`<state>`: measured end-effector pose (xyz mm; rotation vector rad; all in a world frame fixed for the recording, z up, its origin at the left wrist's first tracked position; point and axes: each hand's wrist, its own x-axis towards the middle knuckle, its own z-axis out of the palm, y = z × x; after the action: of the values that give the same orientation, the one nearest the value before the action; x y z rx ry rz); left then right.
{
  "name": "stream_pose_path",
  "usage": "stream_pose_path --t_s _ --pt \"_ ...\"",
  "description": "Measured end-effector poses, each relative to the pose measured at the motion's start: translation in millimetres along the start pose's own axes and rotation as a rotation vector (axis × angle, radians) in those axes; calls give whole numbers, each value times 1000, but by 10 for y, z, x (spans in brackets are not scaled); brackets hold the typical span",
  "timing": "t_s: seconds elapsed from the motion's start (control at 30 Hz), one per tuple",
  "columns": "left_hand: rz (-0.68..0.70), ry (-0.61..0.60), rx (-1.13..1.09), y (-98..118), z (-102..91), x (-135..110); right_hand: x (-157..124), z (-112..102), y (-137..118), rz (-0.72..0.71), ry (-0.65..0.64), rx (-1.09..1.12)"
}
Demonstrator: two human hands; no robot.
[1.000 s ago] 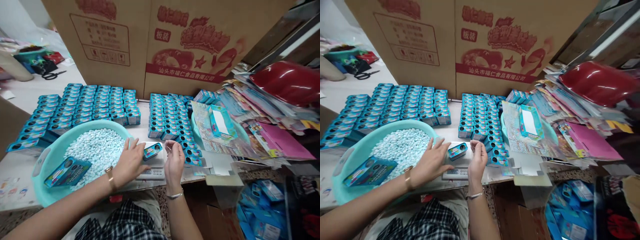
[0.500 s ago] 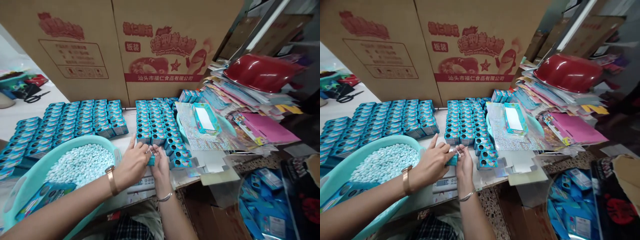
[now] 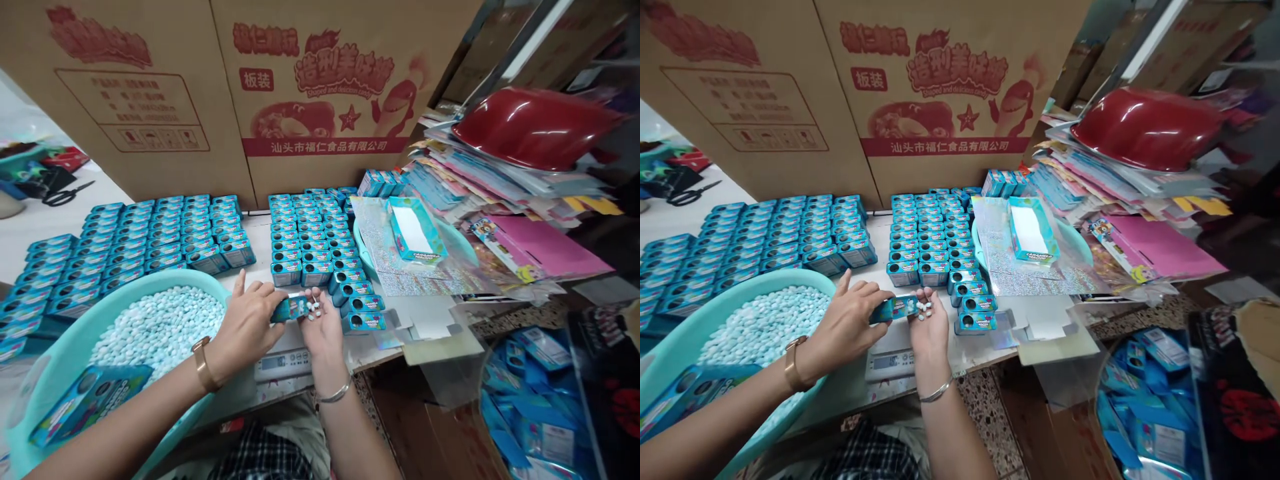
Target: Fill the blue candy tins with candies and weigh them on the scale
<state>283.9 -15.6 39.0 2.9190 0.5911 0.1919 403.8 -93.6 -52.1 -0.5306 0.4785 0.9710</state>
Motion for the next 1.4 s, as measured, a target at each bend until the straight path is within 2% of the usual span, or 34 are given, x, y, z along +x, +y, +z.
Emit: stream_pose_path --t_s 0.13,0.27,0.33,0.4,0.5,0.63,0.73,0.87,1.0,1.1,1.17,1.4 --pt "-105 -10 -78 -100 181 -96 -42 69 -114 -2 68 13" --pt "-144 -45 -108 -170 377 -151 -35 68 -178 -30 4 -44" --pt "-151 -50 -110 -195 395 -179 -52 43 -232 -52 -65 -103" --pt "-151 -22 -121 -223 323 -229 -102 11 -314 -89 -153 -174" --pt "-173 114 -161 -291 55 -377 -225 -25 -461 -177 -245 -331" --pt "-306 323 -259 -418 -367 -748 -399 -37 -588 -347 -239 -647" --pt "-454 403 -329 -514 -501 -1120 -471 -35 -590 -436 -221 -882" --pt "-688 434 -374 -614 -416 -1591 -476 -8 -514 -434 -256 -1048" --pt "-842 507 -451 -631 -293 -1870 -447 48 -428 -403 -281 -1113" --pt "-871 570 -540 -613 -247 -1921 -450 99 -384 -430 -296 -1238" --pt "-871 581 -564 -610 -216 -1906 -469 140 -358 -489 -304 -1413" --pt "-810 507 -546 -617 -64 -1868 -493 298 -212 -700 -363 -2128"
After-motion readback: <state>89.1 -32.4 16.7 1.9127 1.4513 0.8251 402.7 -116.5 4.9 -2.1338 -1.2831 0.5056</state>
